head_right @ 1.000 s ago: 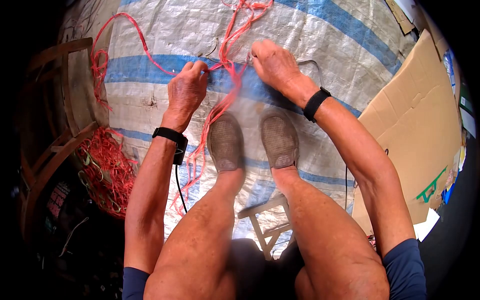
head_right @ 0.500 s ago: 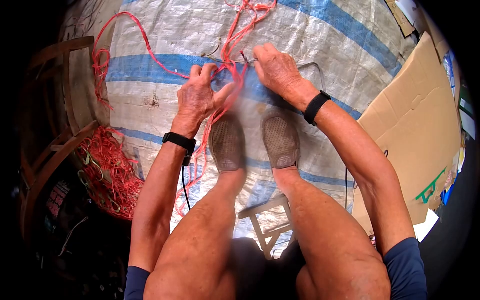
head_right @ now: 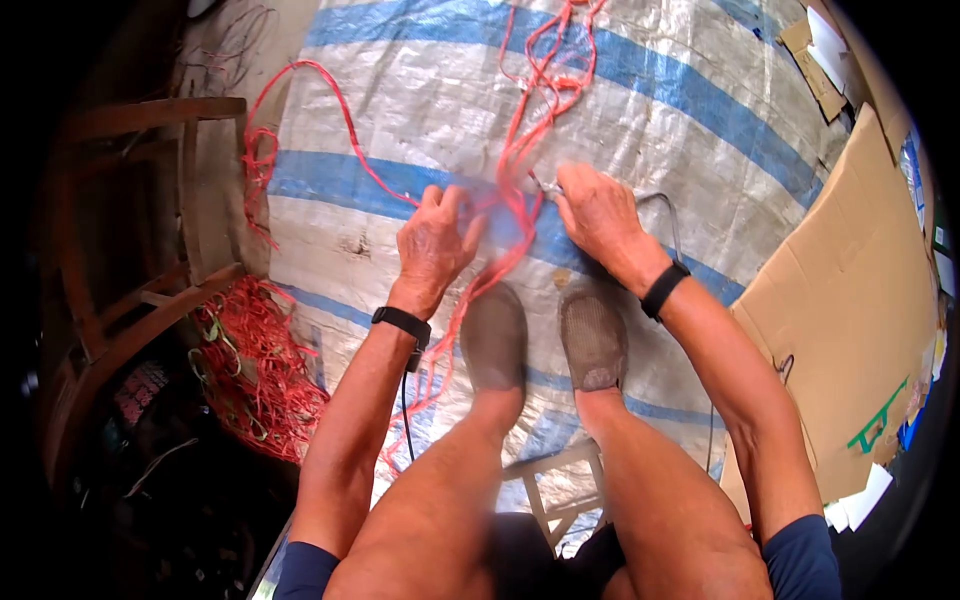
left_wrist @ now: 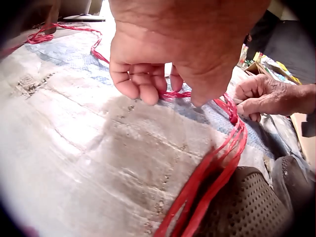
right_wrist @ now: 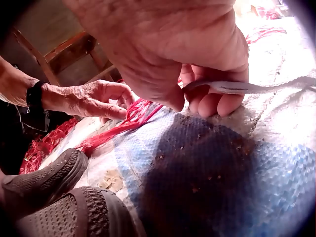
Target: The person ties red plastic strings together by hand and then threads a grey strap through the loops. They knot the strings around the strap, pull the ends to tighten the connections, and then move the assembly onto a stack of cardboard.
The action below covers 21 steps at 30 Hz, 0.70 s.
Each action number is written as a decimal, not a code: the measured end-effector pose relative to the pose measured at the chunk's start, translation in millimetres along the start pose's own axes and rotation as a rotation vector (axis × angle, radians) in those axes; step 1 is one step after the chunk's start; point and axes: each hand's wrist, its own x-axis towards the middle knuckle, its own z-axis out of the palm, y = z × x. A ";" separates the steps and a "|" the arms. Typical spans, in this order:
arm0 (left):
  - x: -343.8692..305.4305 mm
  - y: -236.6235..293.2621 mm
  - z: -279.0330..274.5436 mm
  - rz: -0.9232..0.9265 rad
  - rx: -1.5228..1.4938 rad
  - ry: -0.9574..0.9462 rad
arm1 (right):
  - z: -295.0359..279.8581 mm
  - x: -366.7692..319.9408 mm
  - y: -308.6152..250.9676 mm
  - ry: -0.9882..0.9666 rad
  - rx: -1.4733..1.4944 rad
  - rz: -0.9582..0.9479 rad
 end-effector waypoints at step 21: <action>12.0 -161.1 -60.2 -0.063 0.288 0.035 | -4.0 -6.0 -2.1 0.031 0.029 -0.029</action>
